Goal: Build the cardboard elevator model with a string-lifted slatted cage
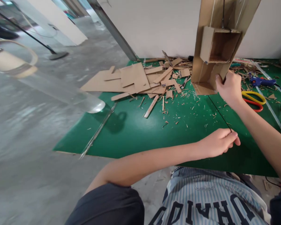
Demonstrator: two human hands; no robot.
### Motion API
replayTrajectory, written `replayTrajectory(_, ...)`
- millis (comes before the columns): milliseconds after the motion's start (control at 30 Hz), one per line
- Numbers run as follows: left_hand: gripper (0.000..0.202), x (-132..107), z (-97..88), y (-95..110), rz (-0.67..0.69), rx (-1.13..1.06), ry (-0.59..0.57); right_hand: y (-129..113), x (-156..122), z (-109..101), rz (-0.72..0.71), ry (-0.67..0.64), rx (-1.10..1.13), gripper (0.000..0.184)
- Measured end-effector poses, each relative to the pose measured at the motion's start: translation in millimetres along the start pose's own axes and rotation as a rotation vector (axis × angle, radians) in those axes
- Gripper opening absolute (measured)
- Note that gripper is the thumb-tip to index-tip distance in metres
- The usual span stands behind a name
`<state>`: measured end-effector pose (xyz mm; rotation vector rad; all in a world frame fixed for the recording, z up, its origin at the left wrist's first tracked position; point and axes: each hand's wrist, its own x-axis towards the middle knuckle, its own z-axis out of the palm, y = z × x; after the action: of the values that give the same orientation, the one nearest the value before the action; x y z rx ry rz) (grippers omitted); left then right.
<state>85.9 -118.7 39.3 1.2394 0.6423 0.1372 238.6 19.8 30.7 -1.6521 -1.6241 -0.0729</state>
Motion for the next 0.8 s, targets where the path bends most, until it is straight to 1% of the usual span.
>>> replayTrajectory(100, 0.035, -12, 1.6, 1, 0.052, 0.284, -0.013, 5, -8, 8, -0.01, -0.026, -0.02, 0.012)
replayTrajectory(200, 0.037, -27, 3.2, 1, 0.098, 0.597, -0.115, 5, -13, 13, 0.002, -0.06, -0.028, 0.013)
replayTrajectory(267, 0.038, -35, 6.7, 0, 0.104, 0.73, -0.187, 6, -14, 15, 0.013, -0.067, -0.021, 0.013)
replayTrajectory(333, 0.039, -40, 12.5, -3, 0.102, 0.756, -0.212, 6, -17, 15, 0.011, -0.052, -0.015, 0.014)
replayTrajectory(467, 0.043, -43, 30.1, -14, 0.131, 0.627, -0.242, 6, -32, 10, -0.068, 0.006, -0.007, 0.016)
replayTrajectory(567, 0.041, -37, 45.1, -26, 0.171, 0.585, -0.286, 8, -49, 6, -0.14, 0.028, 0.009, 0.019)
replayTrajectory(633, 0.04, -30, 53.2, -34, 0.19, 0.592, -0.293, 12, -59, 5, -0.161, 0.015, 0.014, 0.02)
replayTrajectory(700, 0.037, -24, 56.9, -38, 0.202, 0.671, -0.308, 18, -64, 5, -0.163, 0.0, 0.019, 0.02)
replayTrajectory(733, 0.036, -24, 56.1, -37, 0.213, 0.747, -0.333, 21, -65, 6, -0.159, -0.004, 0.022, 0.021)
replayTrajectory(800, 0.035, -32, 46.3, -24, 0.254, 0.93, -0.423, 26, -65, 8, -0.149, -0.004, 0.033, 0.022)
